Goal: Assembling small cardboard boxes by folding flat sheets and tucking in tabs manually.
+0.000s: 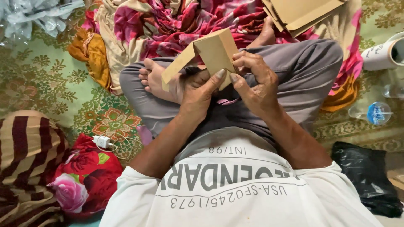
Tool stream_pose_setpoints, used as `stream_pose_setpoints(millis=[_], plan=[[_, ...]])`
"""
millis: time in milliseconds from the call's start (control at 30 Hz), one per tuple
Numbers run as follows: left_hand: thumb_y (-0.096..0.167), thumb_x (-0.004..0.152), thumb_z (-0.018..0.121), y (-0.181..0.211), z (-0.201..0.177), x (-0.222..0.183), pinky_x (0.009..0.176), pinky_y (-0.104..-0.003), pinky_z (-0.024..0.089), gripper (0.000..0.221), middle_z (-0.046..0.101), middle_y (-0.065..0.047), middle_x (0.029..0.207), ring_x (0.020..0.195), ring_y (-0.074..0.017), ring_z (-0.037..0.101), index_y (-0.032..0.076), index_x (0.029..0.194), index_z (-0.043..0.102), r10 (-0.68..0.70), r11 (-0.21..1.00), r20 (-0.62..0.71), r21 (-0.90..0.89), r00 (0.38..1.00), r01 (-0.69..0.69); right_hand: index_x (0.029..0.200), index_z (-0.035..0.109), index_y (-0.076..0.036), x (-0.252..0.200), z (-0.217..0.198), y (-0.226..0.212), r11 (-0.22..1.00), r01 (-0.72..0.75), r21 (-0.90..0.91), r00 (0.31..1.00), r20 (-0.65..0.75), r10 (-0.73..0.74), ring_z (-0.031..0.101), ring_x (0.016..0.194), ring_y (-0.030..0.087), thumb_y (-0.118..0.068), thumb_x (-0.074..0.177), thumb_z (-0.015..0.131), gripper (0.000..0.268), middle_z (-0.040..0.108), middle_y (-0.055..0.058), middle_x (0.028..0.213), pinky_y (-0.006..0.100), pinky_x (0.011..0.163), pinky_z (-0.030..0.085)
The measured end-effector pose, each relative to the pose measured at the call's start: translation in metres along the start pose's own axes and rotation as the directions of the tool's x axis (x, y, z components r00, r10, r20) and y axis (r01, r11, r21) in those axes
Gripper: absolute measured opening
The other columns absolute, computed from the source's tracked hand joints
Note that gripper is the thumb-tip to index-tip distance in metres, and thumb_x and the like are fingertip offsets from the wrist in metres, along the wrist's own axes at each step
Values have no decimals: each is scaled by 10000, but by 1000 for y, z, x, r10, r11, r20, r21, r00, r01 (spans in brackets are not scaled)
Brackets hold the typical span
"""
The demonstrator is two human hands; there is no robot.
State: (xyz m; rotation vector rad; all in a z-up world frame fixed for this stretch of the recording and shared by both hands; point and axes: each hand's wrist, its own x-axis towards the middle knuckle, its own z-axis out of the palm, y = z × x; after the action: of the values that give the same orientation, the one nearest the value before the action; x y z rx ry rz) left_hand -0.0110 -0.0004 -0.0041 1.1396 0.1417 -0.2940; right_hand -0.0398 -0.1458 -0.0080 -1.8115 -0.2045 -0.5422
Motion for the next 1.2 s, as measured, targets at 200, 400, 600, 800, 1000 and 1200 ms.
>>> stream_pose_setpoints(millis=[200,400,600,800,1000,1200], plan=[[91,866,850,-16,-2,1,698,-274,613,102,755,-58,780,777,-96,692,57,951,806,112,986,182,103,977,-132,1115,696,0,-1,-9,15,999,-52,12,998,-41,52,675,1089,253,-132,975,716,194,698,175,1183,353,837,570],[87,863,831,-37,-14,-7,698,-308,627,69,772,-113,766,772,-186,749,78,932,826,79,942,329,285,941,-179,1237,673,-28,1,-23,23,999,-35,25,994,-106,38,616,1176,211,-235,985,686,327,657,144,1273,354,950,548],[67,932,775,-28,-24,-16,886,-391,609,173,787,-149,959,964,-153,655,66,1103,796,-51,946,396,314,917,-83,1216,682,34,6,-19,10,989,127,-77,992,-12,-128,613,1259,350,-385,992,665,476,665,216,1250,463,1030,501],[154,941,773,-9,-21,0,756,-378,624,117,751,-139,782,763,-170,676,63,1008,802,9,949,434,280,901,-144,1107,743,11,6,-17,13,978,171,-121,985,9,-172,657,1190,365,-243,1005,655,288,726,181,1131,450,1039,478],[101,937,766,-18,-15,2,701,-337,582,132,719,-201,711,667,-190,671,-26,965,788,103,981,287,128,952,-145,1103,753,2,6,-18,16,961,177,-213,983,-17,-184,686,1141,371,-162,1007,669,208,741,162,1096,447,1009,484],[29,959,737,-19,-23,10,622,-245,541,79,671,-87,666,628,-112,607,-20,900,754,220,965,283,77,934,-251,1117,760,-25,6,-18,13,962,139,-233,989,-6,-144,690,1144,353,-121,992,703,168,740,149,1121,435,999,501]])
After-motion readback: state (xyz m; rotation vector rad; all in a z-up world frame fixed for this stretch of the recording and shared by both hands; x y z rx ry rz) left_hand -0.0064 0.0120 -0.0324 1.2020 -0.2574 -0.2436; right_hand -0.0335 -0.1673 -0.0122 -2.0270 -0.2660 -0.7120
